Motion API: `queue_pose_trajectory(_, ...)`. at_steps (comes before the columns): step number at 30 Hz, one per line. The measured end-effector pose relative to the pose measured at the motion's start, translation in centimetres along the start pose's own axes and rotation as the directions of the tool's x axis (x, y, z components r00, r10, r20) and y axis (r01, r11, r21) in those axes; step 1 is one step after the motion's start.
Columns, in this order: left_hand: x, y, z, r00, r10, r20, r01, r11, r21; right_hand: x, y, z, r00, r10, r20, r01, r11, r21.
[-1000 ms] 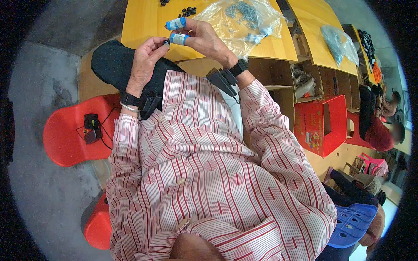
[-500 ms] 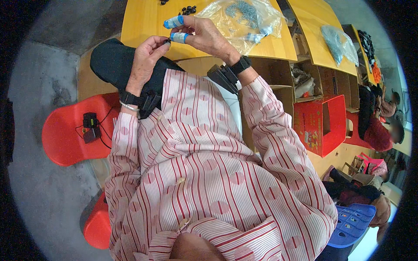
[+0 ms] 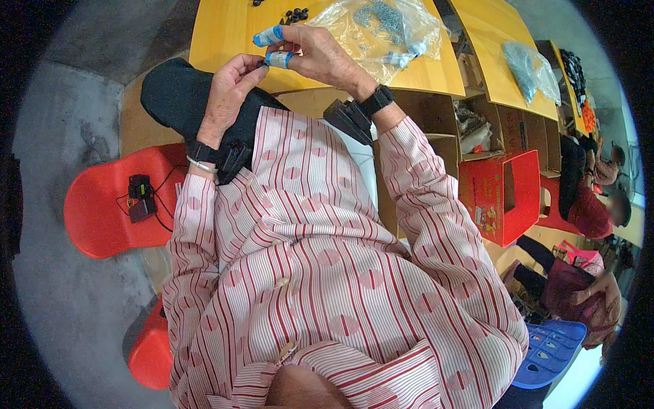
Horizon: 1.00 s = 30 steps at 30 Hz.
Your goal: The person assembles small plastic parts by picking up components from the table and inserting small metal parts into them by hand.
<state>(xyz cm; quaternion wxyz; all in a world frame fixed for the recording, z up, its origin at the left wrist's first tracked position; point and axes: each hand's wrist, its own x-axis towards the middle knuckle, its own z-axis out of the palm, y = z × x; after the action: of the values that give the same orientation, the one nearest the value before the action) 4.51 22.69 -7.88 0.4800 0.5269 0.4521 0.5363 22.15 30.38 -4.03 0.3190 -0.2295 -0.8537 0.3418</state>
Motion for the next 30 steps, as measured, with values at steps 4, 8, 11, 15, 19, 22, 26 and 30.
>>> queue_pose_trajectory(4, 0.0, -0.2, -0.1, 1.0, 0.012, 0.001, -0.012, 1.0, 0.027, 0.3, -0.1, -0.1, 1.0, -0.004, 0.031, 0.006, 0.998, -0.065)
queue_pose_trajectory(8, 0.2, -1.0, -0.1, 0.998, 0.055, -0.005, -0.054, 0.995, 0.083, 0.5, -0.2, -0.2, 0.996, -0.061, 0.069, 0.073, 0.979, -0.193)
queue_pose_trajectory(11, 0.2, -1.0, 0.0, 0.997, 0.07, -0.019, -0.066, 0.985, 0.161, 0.7, -0.2, -0.4, 0.99, -0.121, 0.075, 0.136, 0.962, -0.235)
queue_pose_trajectory(15, 0.1, -0.5, 0.1, 0.997, 0.083, -0.011, -0.079, 0.978, 0.195, 0.9, 0.2, -0.6, 0.984, -0.157, 0.081, 0.174, 0.944, -0.281)
queue_pose_trajectory(19, -0.1, -0.1, 0.1, 0.996, 0.084, -0.008, -0.08, 0.971, 0.224, 1.2, -0.4, -0.7, 0.982, -0.142, 0.121, 0.172, 0.942, -0.287)
queue_pose_trajectory(22, -0.1, 0.0, 0.0, 0.999, 0.042, -0.006, -0.041, 0.986, 0.159, 1.0, -0.4, -0.7, 0.987, -0.092, 0.132, 0.124, 0.957, -0.263)
queue_pose_trajectory(26, 0.0, 0.0, -0.3, 1.0, -0.014, 0.019, 0.015, 0.999, -0.036, 0.6, -0.4, -0.5, 0.996, -0.003, 0.09, 0.018, 0.987, -0.16)
queue_pose_trajectory(30, 0.0, -0.2, -0.4, 1.0, -0.027, 0.009, 0.028, 0.996, -0.085, 0.1, 0.0, -0.6, 0.994, 0.106, 0.038, -0.106, 0.994, 0.02)
